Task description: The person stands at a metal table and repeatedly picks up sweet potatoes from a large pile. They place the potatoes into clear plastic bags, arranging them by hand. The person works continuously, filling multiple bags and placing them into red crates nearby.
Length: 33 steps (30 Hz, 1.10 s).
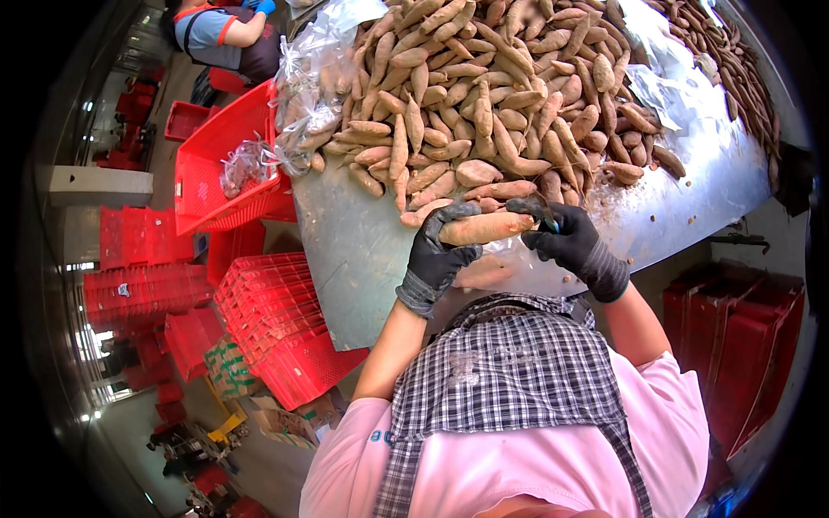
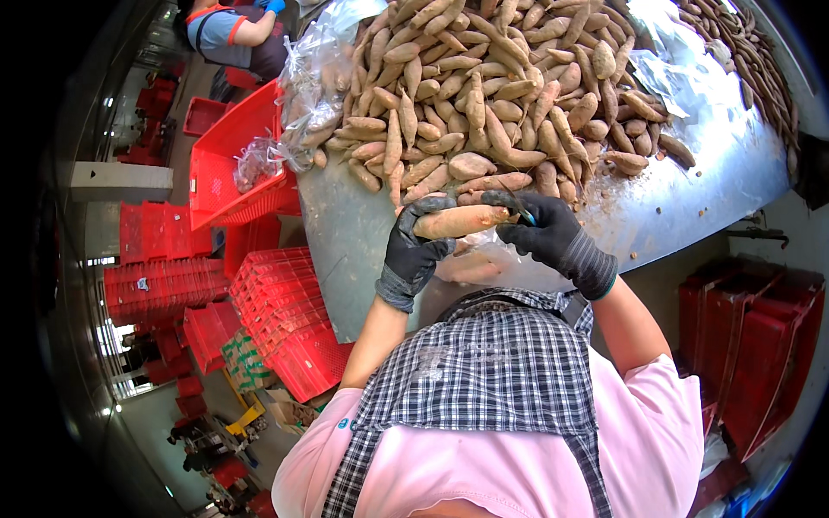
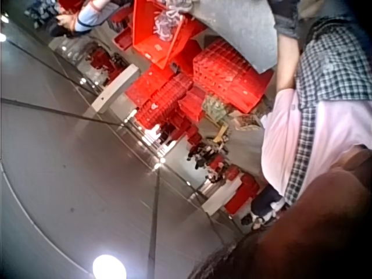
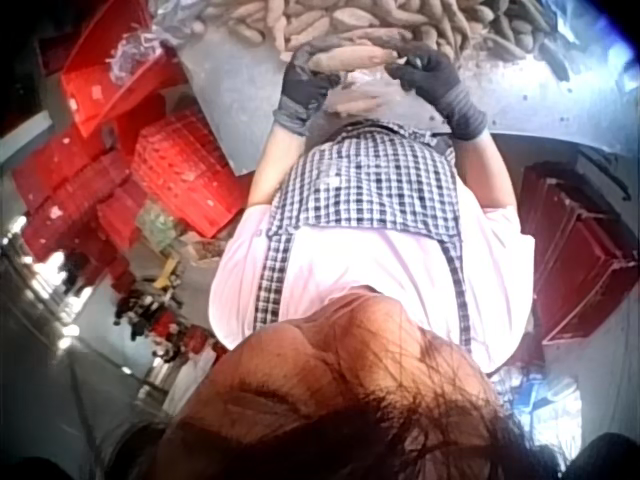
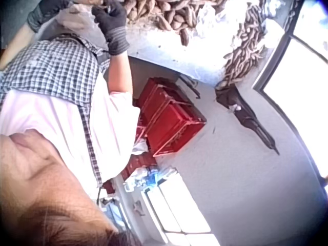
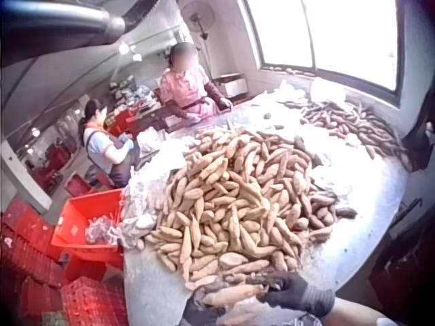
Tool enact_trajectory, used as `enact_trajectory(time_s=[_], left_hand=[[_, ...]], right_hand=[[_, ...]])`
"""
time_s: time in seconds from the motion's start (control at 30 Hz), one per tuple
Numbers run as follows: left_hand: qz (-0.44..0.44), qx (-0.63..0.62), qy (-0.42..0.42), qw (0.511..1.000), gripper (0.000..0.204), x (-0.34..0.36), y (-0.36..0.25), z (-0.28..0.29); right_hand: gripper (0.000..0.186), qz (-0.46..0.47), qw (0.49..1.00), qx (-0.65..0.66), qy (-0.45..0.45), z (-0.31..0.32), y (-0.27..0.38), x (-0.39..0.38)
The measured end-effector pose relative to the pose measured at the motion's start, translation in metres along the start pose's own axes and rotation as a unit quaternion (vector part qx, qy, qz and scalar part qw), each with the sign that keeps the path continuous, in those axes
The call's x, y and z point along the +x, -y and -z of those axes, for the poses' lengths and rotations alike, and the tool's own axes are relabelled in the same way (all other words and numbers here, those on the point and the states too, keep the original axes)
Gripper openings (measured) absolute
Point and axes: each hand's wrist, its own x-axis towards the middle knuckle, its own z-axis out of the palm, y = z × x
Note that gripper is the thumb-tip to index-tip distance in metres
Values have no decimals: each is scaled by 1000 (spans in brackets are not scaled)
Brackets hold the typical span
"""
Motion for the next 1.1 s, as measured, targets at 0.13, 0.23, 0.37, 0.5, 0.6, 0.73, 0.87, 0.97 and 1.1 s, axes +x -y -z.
enact_trajectory(time_s=[0.13,0.23,0.37,0.5,0.6,0.73,0.87,0.97,1.1], left_hand=[[-75,79,-7,994,50,-3,1,-1],[-113,140,11,984,48,-2,7,1],[-72,110,14,991,50,-2,12,2],[-57,39,4,998,55,0,2,-4],[-57,29,7,998,59,1,-8,-7],[-86,217,-2,973,64,-3,-16,-13],[-31,72,-20,997,76,-8,-23,-26],[-16,-75,-13,997,84,-7,-20,-23],[17,-144,7,989,73,-10,-24,-11]], right_hand=[[32,-14,996,82,13,2,5,2],[31,-35,995,91,-5,0,3,6],[30,-106,993,47,-21,5,-8,16],[30,231,966,-111,24,14,-29,17],[37,183,977,-11,112,8,-34,7],[48,-6,946,288,147,-3,-27,15],[44,27,984,146,102,-2,-60,20],[38,-169,898,380,144,-6,-53,18],[34,-142,862,472,117,-2,-72,19]])
